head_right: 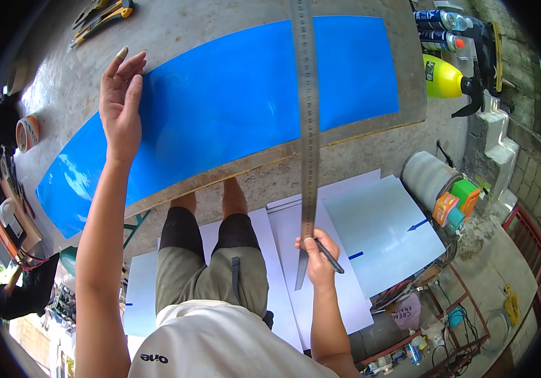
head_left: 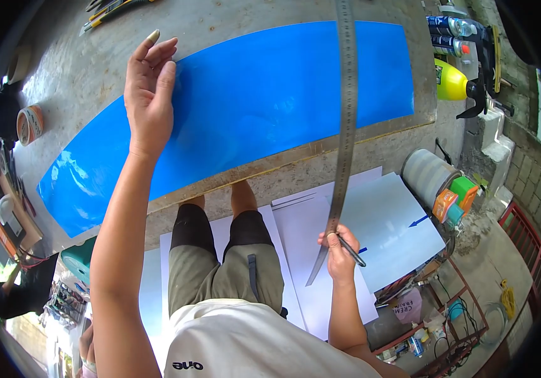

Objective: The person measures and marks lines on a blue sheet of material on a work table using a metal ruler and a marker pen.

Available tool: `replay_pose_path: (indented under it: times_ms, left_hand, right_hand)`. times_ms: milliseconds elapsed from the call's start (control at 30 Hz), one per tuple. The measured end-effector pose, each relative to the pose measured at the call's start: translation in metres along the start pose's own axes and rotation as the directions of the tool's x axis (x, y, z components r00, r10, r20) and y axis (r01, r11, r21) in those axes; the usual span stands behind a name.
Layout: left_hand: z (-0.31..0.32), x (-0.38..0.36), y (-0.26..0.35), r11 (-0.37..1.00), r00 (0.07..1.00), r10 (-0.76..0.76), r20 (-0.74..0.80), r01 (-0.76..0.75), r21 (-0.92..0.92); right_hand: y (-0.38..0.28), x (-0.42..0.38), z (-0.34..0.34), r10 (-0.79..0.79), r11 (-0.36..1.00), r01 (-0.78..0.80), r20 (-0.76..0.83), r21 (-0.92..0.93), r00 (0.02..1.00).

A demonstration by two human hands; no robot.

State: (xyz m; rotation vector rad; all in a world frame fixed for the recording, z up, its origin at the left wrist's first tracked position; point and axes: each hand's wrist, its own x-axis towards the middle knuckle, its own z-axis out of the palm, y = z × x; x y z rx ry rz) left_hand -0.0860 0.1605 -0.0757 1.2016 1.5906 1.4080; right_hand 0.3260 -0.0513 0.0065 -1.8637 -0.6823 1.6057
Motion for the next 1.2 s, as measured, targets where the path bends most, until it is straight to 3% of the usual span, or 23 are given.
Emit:
replay_pose_path:
  times_ms: [133,200,267,333,367,433,567,1200]
  left_hand:
    - [-0.003,0.004,-0.001,0.995,0.996,-0.083,-0.018,0.082,-0.048]
    - [0.002,0.001,0.001,0.986,1.0,0.008,0.014,-0.01,0.169]
    - [0.002,0.0,0.006,0.873,0.984,0.123,0.129,-0.169,0.457]
    - [0.008,-0.005,0.012,0.727,0.952,0.167,0.257,-0.295,0.62]
    - [0.011,-0.006,0.014,0.726,0.951,0.169,0.258,-0.297,0.62]
    - [0.016,-0.007,0.015,0.555,0.916,0.122,0.381,-0.381,0.739]
    - [0.022,-0.007,0.014,0.463,0.924,0.017,0.383,-0.347,0.816]
    - [0.024,-0.005,0.019,0.44,0.91,-0.116,0.398,-0.312,0.842]
  right_hand:
    - [0.008,-0.006,0.02,-0.008,0.996,0.013,0.059,-0.083,0.998]
    - [0.012,-0.007,0.03,0.01,0.99,0.005,0.105,-0.144,0.994]
    - [0.017,-0.006,0.04,0.003,0.989,0.016,0.13,-0.146,0.991]
    - [0.021,-0.004,0.047,-0.001,0.982,0.035,0.18,-0.184,0.984]
    - [0.023,-0.002,0.049,-0.002,0.983,0.035,0.18,-0.183,0.984]
    - [0.026,0.0,0.052,0.006,0.977,0.034,0.188,-0.211,0.982]
    - [0.03,0.005,0.055,0.031,0.984,0.001,0.179,-0.177,0.983]
    - [0.011,0.027,0.068,0.127,0.979,-0.088,0.216,-0.181,0.968]
